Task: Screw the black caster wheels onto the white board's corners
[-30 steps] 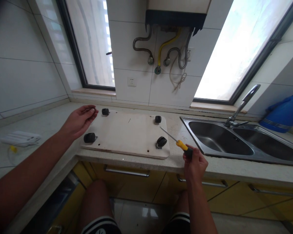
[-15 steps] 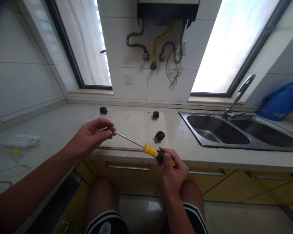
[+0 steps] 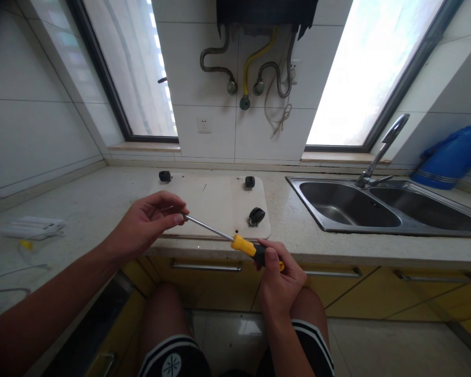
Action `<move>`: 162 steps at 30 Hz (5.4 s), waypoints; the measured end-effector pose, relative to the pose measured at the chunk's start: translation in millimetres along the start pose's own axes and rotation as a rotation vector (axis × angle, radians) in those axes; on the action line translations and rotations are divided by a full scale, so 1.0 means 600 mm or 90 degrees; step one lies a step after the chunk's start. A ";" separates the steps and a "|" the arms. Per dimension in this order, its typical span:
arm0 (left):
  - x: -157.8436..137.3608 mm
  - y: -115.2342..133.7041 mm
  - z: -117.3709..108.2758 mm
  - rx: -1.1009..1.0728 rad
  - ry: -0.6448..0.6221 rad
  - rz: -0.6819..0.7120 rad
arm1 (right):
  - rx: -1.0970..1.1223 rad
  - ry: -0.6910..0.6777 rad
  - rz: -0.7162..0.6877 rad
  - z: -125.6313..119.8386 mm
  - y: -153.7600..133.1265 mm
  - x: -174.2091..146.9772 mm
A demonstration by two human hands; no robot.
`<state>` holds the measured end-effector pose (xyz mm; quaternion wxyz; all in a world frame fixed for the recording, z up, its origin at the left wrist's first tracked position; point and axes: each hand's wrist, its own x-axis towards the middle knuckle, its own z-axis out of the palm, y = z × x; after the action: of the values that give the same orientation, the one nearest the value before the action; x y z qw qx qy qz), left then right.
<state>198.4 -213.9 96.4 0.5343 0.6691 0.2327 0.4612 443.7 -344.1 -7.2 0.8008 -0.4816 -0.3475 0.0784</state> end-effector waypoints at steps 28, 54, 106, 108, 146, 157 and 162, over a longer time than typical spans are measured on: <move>-0.013 -0.036 0.041 -0.020 0.086 0.007 | 0.045 -0.092 0.166 -0.033 0.051 -0.060; 0.059 -0.261 0.318 0.570 0.070 0.274 | 0.079 0.252 -0.064 -0.116 -0.036 0.159; 0.021 -0.324 0.314 0.829 0.194 0.579 | -0.890 -0.643 -0.423 0.142 -0.154 0.331; 0.021 -0.325 0.314 0.826 0.192 0.573 | -0.895 -0.716 -0.439 0.144 -0.157 0.334; 0.021 -0.331 0.314 0.818 0.173 0.547 | -0.815 -0.852 -0.411 0.142 -0.173 0.326; 0.020 -0.335 0.313 0.825 0.150 0.531 | -0.699 -0.899 -0.351 0.137 -0.151 0.359; 0.020 -0.331 0.312 0.818 0.157 0.546 | -0.786 -0.845 -0.381 0.133 -0.164 0.346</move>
<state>402.5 -234.3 -84.3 -0.2126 0.8225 0.2331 0.4733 527.6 -243.1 197.5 0.0319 -0.5677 -0.8197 -0.0694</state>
